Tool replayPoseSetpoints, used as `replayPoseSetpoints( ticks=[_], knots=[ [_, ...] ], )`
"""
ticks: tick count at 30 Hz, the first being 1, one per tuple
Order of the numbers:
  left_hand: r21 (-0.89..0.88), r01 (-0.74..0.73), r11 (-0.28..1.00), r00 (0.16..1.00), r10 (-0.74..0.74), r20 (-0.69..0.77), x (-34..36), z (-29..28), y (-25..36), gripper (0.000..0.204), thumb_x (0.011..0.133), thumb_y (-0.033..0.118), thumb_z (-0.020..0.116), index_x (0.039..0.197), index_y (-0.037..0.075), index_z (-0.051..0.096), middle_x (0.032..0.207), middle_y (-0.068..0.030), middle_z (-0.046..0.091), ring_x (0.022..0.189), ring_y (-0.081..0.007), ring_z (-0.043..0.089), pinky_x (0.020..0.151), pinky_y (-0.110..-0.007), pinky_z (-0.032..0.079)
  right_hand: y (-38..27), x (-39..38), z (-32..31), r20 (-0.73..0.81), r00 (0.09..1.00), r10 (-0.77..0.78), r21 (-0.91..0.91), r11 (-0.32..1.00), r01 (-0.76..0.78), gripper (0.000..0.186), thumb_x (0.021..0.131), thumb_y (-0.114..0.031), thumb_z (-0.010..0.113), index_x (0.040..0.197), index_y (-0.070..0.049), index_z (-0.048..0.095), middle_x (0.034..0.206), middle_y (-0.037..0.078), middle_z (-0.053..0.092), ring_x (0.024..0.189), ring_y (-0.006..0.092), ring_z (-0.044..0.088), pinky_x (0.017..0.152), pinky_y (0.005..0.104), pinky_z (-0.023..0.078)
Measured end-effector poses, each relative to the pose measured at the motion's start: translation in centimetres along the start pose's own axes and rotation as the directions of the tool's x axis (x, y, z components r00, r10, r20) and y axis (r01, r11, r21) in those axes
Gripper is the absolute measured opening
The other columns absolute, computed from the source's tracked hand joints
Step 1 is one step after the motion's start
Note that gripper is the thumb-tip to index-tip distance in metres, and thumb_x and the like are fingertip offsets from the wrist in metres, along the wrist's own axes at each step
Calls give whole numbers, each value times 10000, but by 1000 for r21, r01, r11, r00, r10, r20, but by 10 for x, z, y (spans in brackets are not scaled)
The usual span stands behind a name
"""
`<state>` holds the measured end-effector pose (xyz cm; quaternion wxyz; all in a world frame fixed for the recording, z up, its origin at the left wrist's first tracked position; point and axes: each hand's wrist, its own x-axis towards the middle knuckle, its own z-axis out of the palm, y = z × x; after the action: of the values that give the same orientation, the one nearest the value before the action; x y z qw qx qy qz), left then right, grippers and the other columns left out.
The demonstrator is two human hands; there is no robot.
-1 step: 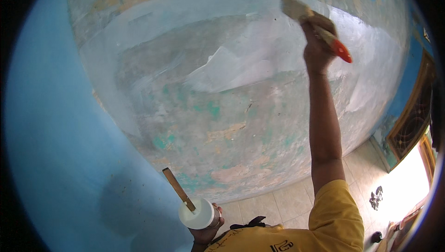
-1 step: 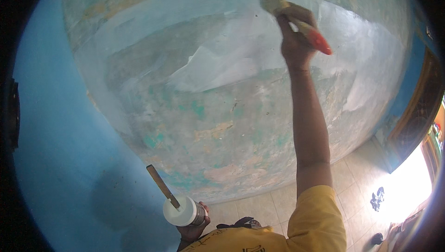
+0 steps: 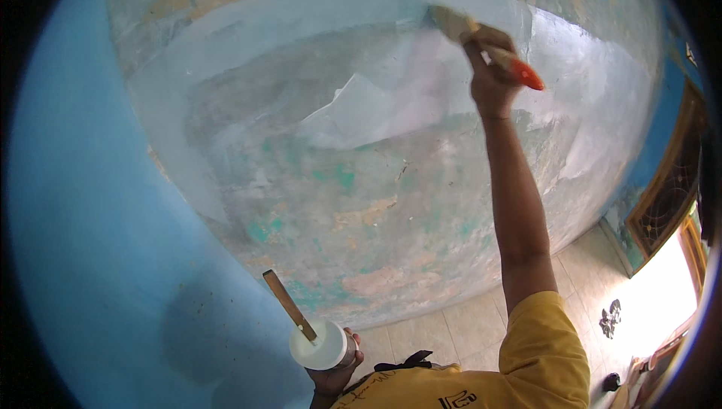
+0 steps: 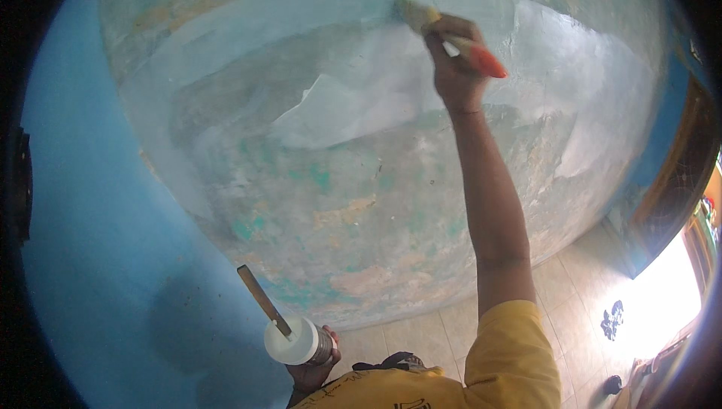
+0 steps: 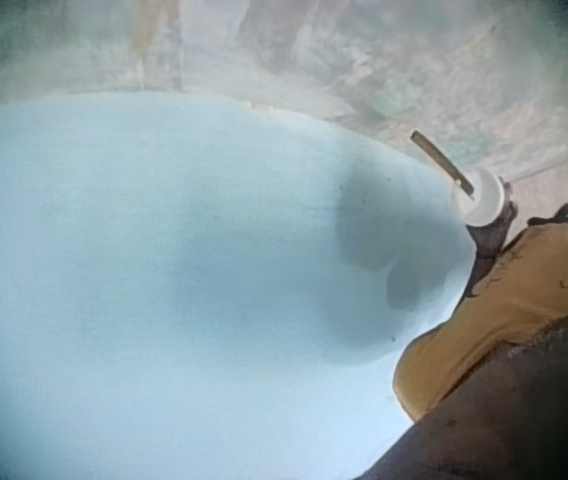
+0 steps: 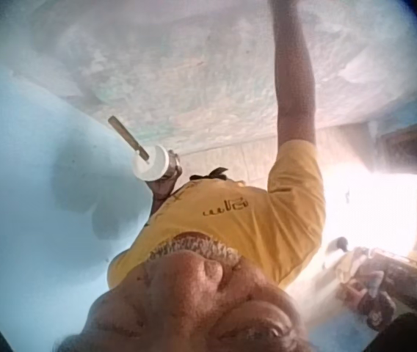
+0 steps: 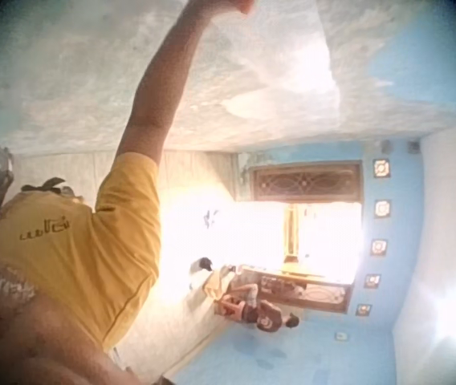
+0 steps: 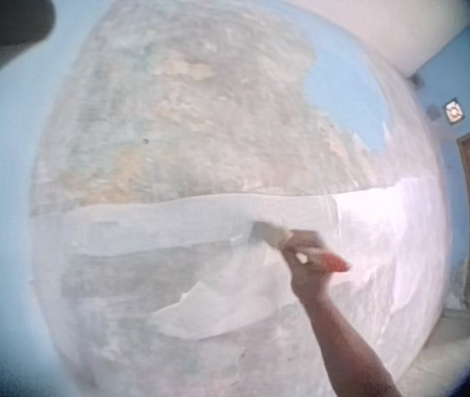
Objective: The person paints a ceiling with white paint using a brush. They repeatedly dip the brush into a paint container and apply paint to the ceiling surface, covering patches of old paint and discoloration.
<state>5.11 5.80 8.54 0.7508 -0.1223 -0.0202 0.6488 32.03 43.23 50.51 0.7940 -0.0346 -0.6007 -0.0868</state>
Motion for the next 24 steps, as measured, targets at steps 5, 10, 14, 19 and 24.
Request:
replayPoseSetpoints(
  ticks=[5,10,14,19,24],
  knots=[
    [68,3,998,1000,-5,26,0,0,3,793,797,605,723,1405,139,517,1433,-173,452,1381,-379,335,1052,-596,393,-5,-45,-31,95,988,125,-233,967,-100,165,843,33,771,967,-49,702,1011,57,732,956,163,700,889,305,545],
    [110,-22,994,997,13,81,-4,8,-3,833,900,648,588,1455,43,453,1394,-204,476,1296,-404,407,1024,-597,427,-16,-19,-38,55,997,-55,-278,958,69,154,846,46,753,959,-51,714,989,75,734,930,178,707,848,304,556],
    [55,29,998,996,-34,82,-2,10,-4,818,897,648,593,1458,67,459,1406,-200,473,1340,-405,388,1036,-589,417,-18,0,-6,252,958,-139,-577,772,265,142,851,36,734,966,-44,713,961,108,718,909,264,704,836,343,555],
    [-69,59,996,994,-52,99,-4,16,-6,810,897,650,592,1470,94,458,1427,-197,467,1375,-408,384,1060,-588,396,-78,-64,78,482,850,-213,-190,921,339,240,773,-12,750,993,-98,711,1036,95,710,958,301,690,815,389,566],
    [21,91,996,993,-92,79,0,10,5,808,904,643,584,1480,93,449,1434,-204,462,1375,-410,379,1067,-596,392,-26,-62,22,181,978,100,-111,991,-80,148,828,25,741,929,-59,672,1017,74,710,977,256,682,868,366,549]
  ],
)
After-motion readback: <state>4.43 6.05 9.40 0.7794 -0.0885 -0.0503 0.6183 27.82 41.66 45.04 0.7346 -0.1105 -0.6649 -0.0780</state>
